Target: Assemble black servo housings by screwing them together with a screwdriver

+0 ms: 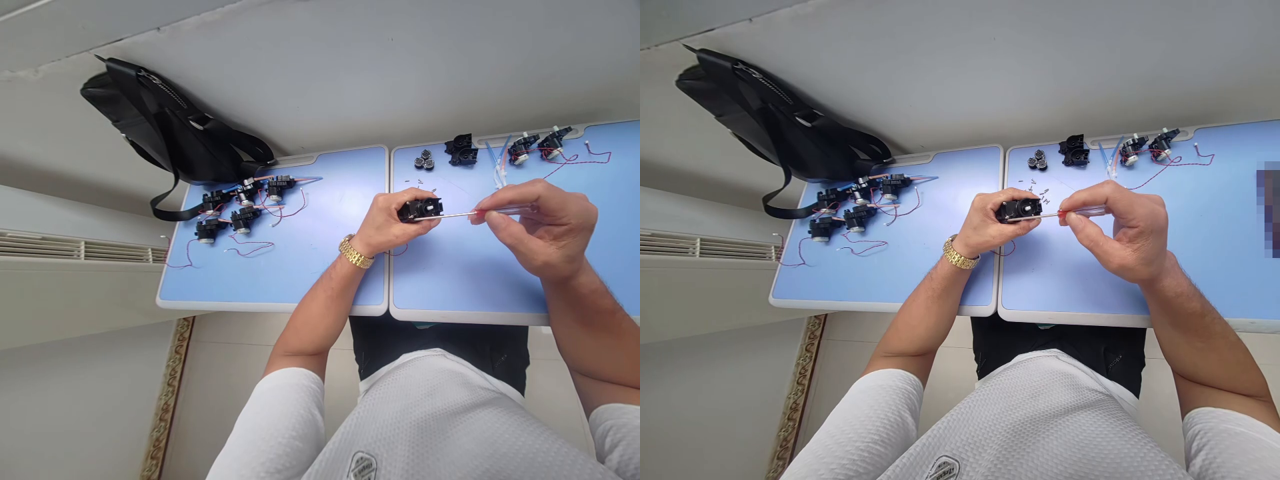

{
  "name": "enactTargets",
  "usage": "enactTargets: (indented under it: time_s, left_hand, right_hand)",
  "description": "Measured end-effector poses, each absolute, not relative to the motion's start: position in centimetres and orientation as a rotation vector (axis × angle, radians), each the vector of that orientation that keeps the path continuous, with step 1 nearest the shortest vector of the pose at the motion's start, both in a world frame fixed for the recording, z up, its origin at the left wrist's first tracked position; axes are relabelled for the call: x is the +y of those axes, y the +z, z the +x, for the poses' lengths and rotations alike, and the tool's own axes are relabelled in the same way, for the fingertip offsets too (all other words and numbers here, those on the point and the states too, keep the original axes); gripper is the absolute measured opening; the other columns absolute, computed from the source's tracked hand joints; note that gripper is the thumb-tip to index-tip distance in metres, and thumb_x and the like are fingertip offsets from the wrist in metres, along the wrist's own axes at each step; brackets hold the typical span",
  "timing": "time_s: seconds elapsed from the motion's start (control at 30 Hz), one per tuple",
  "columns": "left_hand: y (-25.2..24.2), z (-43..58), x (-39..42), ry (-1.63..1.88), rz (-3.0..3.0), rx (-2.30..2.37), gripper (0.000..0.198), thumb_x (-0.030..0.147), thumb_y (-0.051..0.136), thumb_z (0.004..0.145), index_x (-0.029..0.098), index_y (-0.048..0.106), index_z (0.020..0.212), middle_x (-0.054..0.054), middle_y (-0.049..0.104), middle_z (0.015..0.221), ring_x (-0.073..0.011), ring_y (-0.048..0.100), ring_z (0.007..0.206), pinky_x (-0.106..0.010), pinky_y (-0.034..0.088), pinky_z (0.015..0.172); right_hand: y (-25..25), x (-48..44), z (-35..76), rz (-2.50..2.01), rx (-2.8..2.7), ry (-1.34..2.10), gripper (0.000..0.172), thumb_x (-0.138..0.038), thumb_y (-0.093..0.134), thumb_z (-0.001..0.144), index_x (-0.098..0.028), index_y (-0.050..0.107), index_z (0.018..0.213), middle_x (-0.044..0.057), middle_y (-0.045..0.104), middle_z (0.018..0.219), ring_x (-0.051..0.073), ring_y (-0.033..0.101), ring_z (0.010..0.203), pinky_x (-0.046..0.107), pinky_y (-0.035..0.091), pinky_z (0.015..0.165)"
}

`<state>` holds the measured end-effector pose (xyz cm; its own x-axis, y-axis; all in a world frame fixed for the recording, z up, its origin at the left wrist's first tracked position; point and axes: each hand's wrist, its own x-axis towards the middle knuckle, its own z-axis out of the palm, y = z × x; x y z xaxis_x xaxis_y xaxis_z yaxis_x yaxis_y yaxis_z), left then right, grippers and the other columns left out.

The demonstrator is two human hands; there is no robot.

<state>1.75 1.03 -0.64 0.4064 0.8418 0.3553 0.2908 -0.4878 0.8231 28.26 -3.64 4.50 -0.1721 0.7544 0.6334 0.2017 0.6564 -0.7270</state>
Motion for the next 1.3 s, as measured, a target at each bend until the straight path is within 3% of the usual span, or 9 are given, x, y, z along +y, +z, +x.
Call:
enactTargets:
  time_s: [0.17,0.33,0.6,0.8,1.03,1.3]
  left_hand:
    - [-0.5,1.9,0.9,1.015,1.974,0.999,0.032,0.041,0.089,0.092,0.023,0.087,0.119,-0.004,0.091,0.112,-0.0165,0.084,0.089,-0.031,0.070,0.088]
    - [-0.5,1.9,1.0,1.012,1.989,0.976,0.031,0.043,0.088,0.093,0.023,0.086,0.118,-0.003,0.090,0.107,-0.0159,0.082,0.086,-0.030,0.069,0.085]
    - [-0.4,1.9,0.9,1.002,2.005,0.987,0.031,0.044,0.088,0.094,0.024,0.086,0.118,-0.003,0.090,0.105,-0.0160,0.081,0.083,-0.031,0.068,0.082]
    - [-0.2,2.1,0.6,0.967,1.984,1.020,0.033,0.044,0.087,0.093,0.025,0.086,0.119,-0.004,0.090,0.107,-0.0171,0.081,0.085,-0.033,0.069,0.085]
    - [-0.1,2.1,0.6,0.967,1.969,1.020,0.034,0.045,0.086,0.092,0.024,0.087,0.119,-0.003,0.090,0.106,-0.0166,0.081,0.085,-0.032,0.068,0.084]
    - [-0.1,2.1,0.6,0.822,2.084,1.084,0.028,0.038,0.082,0.095,0.024,0.087,0.118,-0.002,0.089,0.102,-0.0167,0.079,0.082,-0.032,0.063,0.081]
  right_hand:
    - [4.6,-3.6,28.1,-0.750,-1.664,0.553,0.032,-0.011,0.082,0.097,-0.034,0.090,0.117,-0.003,0.089,0.093,0.021,0.086,0.079,0.037,0.076,0.072]
    - [4.4,-3.7,28.2,-0.795,-1.692,0.555,0.028,-0.016,0.081,0.100,-0.039,0.089,0.114,-0.004,0.089,0.094,0.023,0.086,0.078,0.040,0.074,0.072]
    - [4.3,-3.6,28.2,-0.788,-1.716,0.554,0.035,-0.012,0.080,0.097,-0.039,0.089,0.117,-0.006,0.089,0.096,0.020,0.085,0.079,0.036,0.074,0.073]
    - [4.9,-4.0,28.2,-0.881,-1.729,0.589,0.029,-0.021,0.077,0.104,-0.045,0.089,0.115,-0.004,0.088,0.097,0.026,0.085,0.080,0.048,0.075,0.075]
    - [4.5,-3.7,28.3,-0.833,-1.748,0.546,0.033,-0.015,0.079,0.099,-0.041,0.088,0.117,-0.005,0.088,0.097,0.024,0.085,0.078,0.043,0.074,0.071]
    - [5.5,-3.8,29.3,-0.844,-1.982,0.423,0.036,-0.014,0.077,0.102,-0.046,0.086,0.117,-0.007,0.090,0.104,0.025,0.085,0.079,0.045,0.069,0.071]
